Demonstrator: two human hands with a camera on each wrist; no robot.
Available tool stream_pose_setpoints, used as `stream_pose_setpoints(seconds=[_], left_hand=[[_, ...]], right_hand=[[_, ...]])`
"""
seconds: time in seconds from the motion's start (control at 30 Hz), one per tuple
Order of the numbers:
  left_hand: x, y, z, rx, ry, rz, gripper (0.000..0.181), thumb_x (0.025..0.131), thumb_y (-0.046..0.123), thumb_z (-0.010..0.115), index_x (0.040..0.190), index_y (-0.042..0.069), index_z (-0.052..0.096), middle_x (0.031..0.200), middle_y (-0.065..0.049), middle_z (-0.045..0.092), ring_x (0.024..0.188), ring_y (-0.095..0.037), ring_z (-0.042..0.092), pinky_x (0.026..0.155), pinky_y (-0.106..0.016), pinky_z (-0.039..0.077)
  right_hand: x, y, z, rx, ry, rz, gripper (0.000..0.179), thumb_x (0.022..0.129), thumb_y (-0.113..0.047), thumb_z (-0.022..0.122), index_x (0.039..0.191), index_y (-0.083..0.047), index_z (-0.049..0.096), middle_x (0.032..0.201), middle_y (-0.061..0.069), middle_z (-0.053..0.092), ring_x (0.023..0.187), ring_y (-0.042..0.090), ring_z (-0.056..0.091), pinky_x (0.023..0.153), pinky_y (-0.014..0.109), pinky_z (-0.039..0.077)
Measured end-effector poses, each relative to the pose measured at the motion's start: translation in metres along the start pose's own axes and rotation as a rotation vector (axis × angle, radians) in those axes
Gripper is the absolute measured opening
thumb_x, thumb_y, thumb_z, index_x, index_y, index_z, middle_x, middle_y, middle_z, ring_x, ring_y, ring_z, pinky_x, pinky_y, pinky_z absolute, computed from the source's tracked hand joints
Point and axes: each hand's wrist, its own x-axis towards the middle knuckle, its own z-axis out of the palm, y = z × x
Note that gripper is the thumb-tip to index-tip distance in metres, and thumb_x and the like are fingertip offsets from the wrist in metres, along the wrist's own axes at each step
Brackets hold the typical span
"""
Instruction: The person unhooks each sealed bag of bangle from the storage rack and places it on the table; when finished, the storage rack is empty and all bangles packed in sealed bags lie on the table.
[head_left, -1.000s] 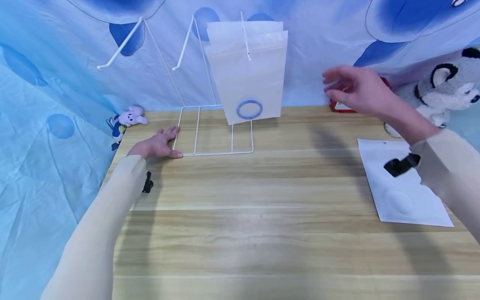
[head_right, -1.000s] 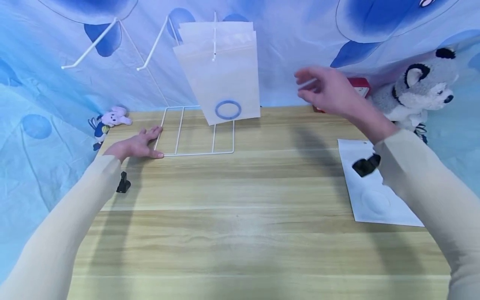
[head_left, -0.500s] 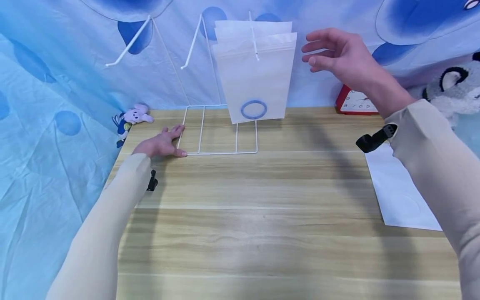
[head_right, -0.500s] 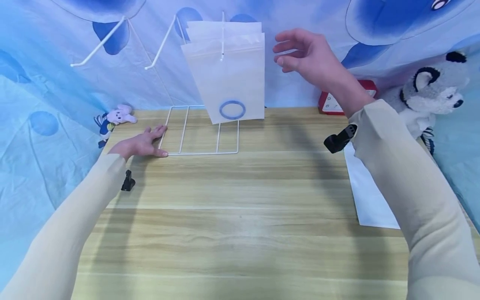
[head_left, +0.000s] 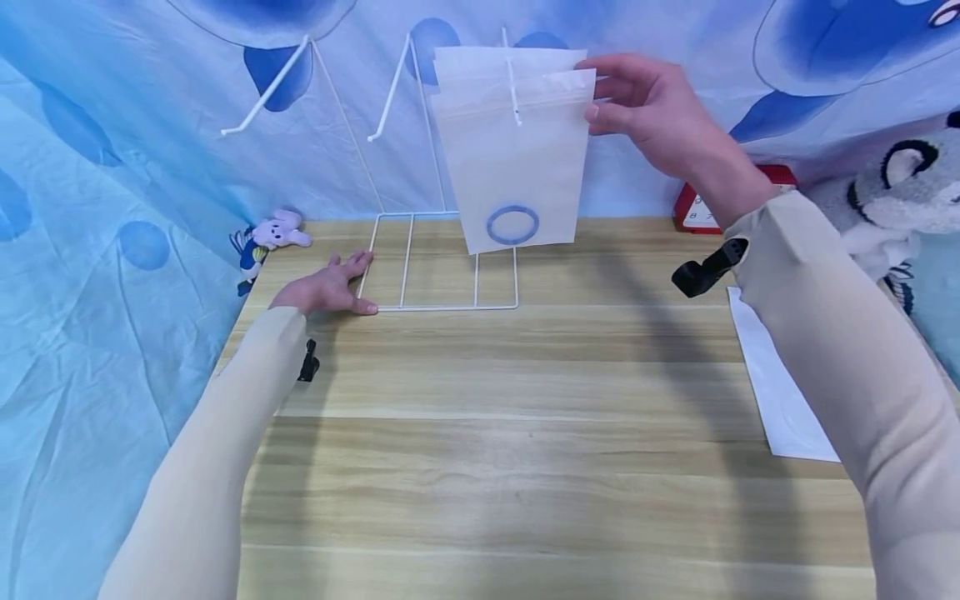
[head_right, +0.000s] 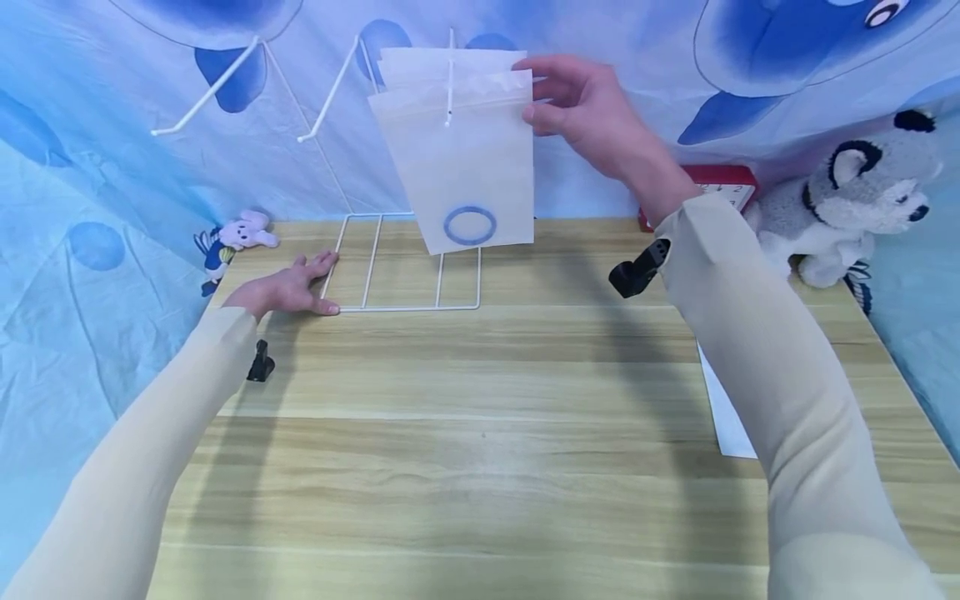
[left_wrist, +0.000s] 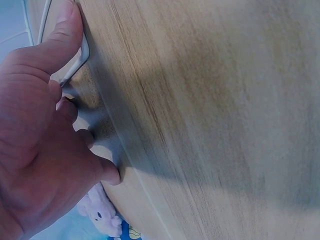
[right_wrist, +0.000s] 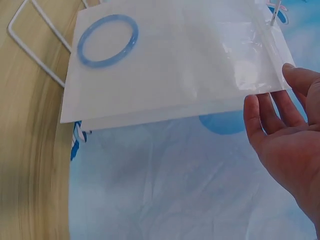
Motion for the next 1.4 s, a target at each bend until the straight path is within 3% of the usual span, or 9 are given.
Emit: stream_pose_setpoints(seconds=[0.33, 0.67, 0.9, 1.4], left_hand=[[0.001, 0.001, 0.002, 0.013, 0.005, 0.012, 0.104, 0.093, 0.035, 0.072, 0.160, 0.007, -0.002, 0.165, -0.018, -0.008, 0.144, -0.050, -0.016, 0.112, -0.069, 0.000], [0.004, 0.002, 0.003, 0.010, 0.013, 0.014, 0.105, 0.092, 0.035, 0.073, 0.160, 0.007, -0.002, 0.165, -0.018, -0.008, 0.144, -0.050, -0.017, 0.111, -0.070, 0.000], [0.004, 0.003, 0.005, 0.005, 0.009, 0.005, 0.105, 0.092, 0.035, 0.073, 0.160, 0.008, -0.002, 0.165, -0.017, -0.009, 0.145, -0.049, -0.016, 0.111, -0.070, 0.000], [0.001, 0.011, -0.011, 0.005, 0.002, 0.003, 0.107, 0.092, 0.038, 0.073, 0.161, 0.011, -0.004, 0.166, -0.013, -0.011, 0.145, -0.046, -0.018, 0.112, -0.069, -0.001]], right_hand=[[0.013, 0.000, 0.010, 0.169, -0.005, 0.011, 0.038, 0.095, -0.011, 0.067, 0.132, -0.018, 0.067, 0.130, 0.009, 0.060, 0.118, 0.025, 0.056, 0.104, 0.031, 0.045], [0.021, -0.004, 0.019, 0.176, -0.012, 0.030, 0.033, 0.094, -0.013, 0.070, 0.127, -0.016, 0.071, 0.134, 0.007, 0.056, 0.117, 0.026, 0.057, 0.102, 0.033, 0.047], [0.023, -0.005, 0.023, 0.193, -0.028, -0.001, 0.028, 0.094, -0.012, 0.070, 0.122, -0.012, 0.073, 0.135, 0.005, 0.053, 0.114, 0.027, 0.057, 0.098, 0.033, 0.050], [0.008, -0.019, 0.015, 0.221, -0.006, -0.036, 0.031, 0.088, -0.016, 0.076, 0.118, -0.011, 0.075, 0.134, 0.006, 0.054, 0.113, 0.025, 0.059, 0.094, 0.031, 0.052]])
